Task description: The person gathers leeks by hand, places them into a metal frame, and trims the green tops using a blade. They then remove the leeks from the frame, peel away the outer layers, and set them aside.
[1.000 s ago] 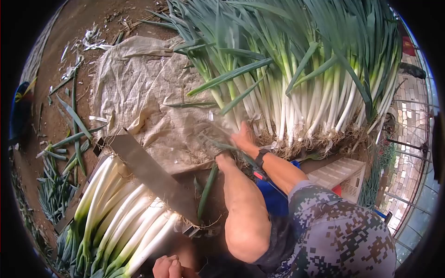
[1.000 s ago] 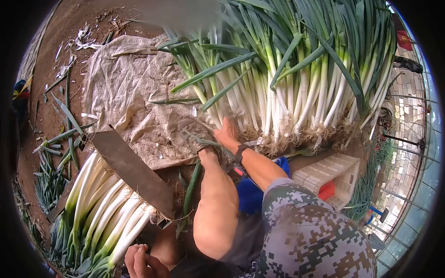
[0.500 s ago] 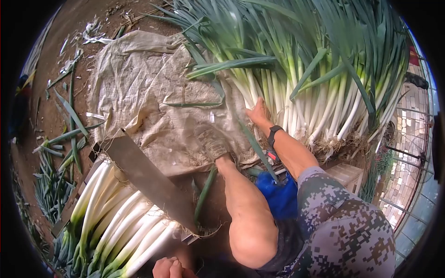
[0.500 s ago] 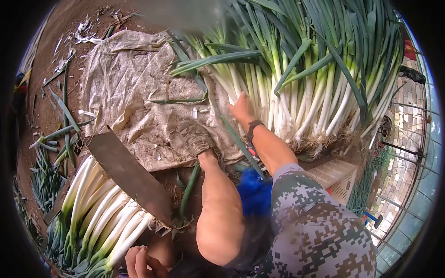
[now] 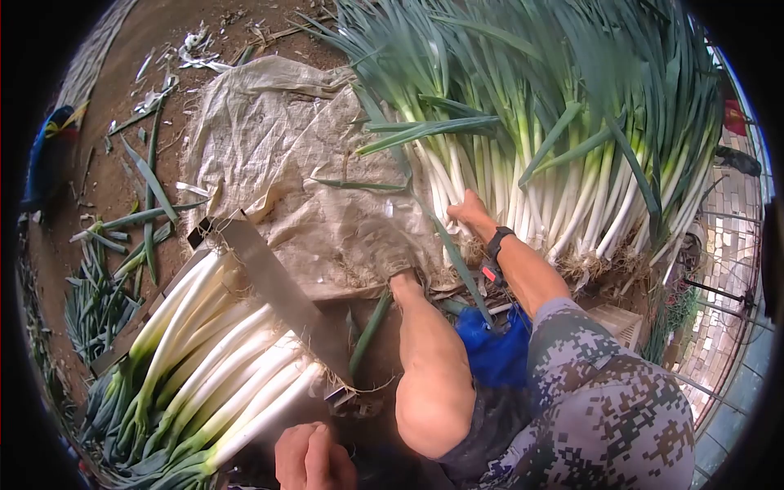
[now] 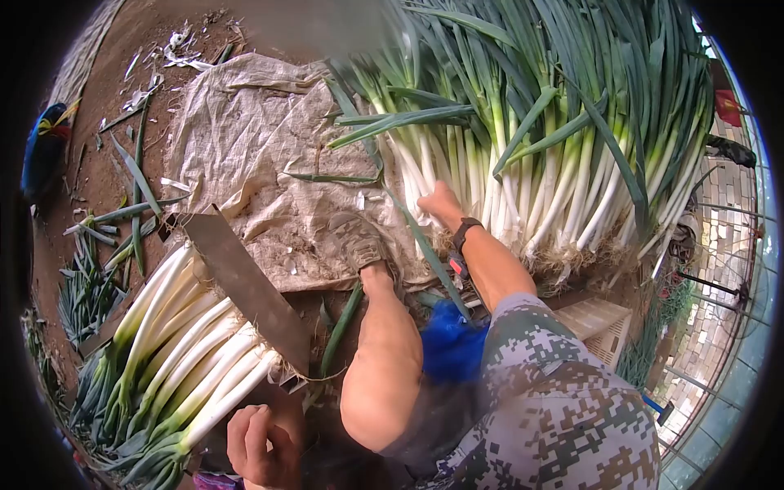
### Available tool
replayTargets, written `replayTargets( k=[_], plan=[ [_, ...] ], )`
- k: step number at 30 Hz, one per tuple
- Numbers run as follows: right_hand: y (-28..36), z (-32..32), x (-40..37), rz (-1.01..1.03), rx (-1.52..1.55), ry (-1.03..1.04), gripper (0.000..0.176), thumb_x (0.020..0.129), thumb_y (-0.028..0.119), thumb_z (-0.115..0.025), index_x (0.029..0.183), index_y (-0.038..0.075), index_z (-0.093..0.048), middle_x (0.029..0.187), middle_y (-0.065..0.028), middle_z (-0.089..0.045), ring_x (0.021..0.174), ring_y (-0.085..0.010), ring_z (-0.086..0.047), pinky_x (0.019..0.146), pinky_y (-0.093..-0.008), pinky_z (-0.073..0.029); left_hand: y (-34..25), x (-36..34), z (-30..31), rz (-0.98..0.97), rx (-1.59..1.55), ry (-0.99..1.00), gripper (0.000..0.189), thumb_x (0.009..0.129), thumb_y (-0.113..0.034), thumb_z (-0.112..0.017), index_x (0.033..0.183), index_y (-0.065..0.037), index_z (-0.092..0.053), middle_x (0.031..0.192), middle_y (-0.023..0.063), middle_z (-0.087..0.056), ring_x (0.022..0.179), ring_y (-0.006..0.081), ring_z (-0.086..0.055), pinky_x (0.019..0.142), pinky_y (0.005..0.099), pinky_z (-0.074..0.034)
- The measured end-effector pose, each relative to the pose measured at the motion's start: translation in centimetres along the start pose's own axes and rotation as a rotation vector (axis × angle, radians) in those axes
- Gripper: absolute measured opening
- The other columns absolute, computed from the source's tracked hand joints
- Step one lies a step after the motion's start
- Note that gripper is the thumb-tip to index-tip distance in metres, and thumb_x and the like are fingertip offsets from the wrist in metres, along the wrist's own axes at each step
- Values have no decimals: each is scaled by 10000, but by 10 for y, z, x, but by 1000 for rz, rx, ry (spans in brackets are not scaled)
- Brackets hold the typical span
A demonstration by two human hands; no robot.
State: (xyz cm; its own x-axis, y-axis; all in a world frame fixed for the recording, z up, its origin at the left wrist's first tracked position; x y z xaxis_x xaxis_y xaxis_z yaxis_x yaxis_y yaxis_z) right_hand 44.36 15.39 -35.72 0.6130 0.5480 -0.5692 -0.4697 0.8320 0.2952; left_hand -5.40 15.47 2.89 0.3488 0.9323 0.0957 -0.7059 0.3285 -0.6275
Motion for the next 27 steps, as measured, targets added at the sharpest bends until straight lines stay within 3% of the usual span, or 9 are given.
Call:
replayTargets(
  k=[6,10,14,15,17,22,25,26,27],
  plan=[
    [18,-3,-80,48,724,541,228,845,109,-696,1009,-38,-639,864,-121,-688,768,-210,-688,669,-363,-595,5,-27,-5,-10,-39,-122,312,721,110,-657,1013,4,-688,936,178,-686,822,361,-675,733,417,-559],
    [56,45,-145,148,625,659,232,878,162,-675,1025,-15,-643,915,-127,-696,830,-220,-708,771,-372,-618,3,-35,-10,1,-49,-187,335,715,104,-661,1029,-12,-682,957,164,-689,824,363,-669,735,432,-546],
    [49,42,-149,2,1277,807,275,911,210,-653,1063,-19,-644,971,-107,-675,940,-277,-687,910,-445,-583,1,-35,-18,-14,-131,-210,293,760,109,-656,1020,-24,-673,936,166,-677,820,358,-672,709,421,-547],
    [61,49,-174,-129,1249,726,237,928,214,-625,1024,-2,-640,953,-112,-672,904,-288,-692,930,-447,-584,-2,-34,-18,-43,-165,-239,268,786,103,-653,1021,-24,-669,934,163,-674,809,359,-671,701,414,-546],
    [95,50,-221,-107,1384,976,251,918,236,-633,1017,5,-626,940,-113,-671,901,-286,-690,908,-446,-587,-4,-39,-14,-32,-265,-253,255,801,98,-652,1026,-20,-665,929,172,-669,797,368,-663,697,410,-544],
    [134,65,-289,141,1520,1083,337,907,280,-646,1116,18,-612,1030,-134,-668,935,-313,-686,883,-464,-585,5,-56,-23,197,-674,-285,202,915,-3,-675,1115,12,-653,958,116,-703,904,216,-685,807,321,-530],
    [125,63,-319,52,1495,1006,356,910,289,-656,1135,17,-612,1040,-139,-670,975,-327,-685,907,-477,-577,-40,-61,-25,361,-897,-107,214,977,-37,-664,1189,-12,-650,1031,65,-692,950,104,-651,838,244,-527],
    [135,68,-344,63,1467,994,305,938,265,-649,1119,33,-568,975,-66,-583,913,-221,-631,833,-384,-597,-57,-65,-29,351,-929,-55,251,960,-74,-694,1201,-19,-645,1060,88,-693,952,142,-664,846,274,-530],
    [135,64,-360,55,1529,1135,363,931,255,-658,1184,21,-544,1026,-78,-596,961,-227,-640,872,-390,-592,-74,-68,-34,340,-963,2,295,944,-110,-724,1213,-26,-639,1089,111,-693,954,180,-676,854,305,-533]
  ],
)
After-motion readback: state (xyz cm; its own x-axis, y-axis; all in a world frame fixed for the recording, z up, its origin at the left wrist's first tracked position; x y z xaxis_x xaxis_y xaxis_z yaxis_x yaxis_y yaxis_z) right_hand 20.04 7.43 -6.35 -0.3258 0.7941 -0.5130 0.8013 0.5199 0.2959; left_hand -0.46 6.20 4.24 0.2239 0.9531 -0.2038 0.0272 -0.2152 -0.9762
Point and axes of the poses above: each hand's wrist, its own x-axis towards the middle knuckle, its own z-axis out of the back of the hand, y = z × x, the point moved 7 cm from there along x, towards the middle knuckle
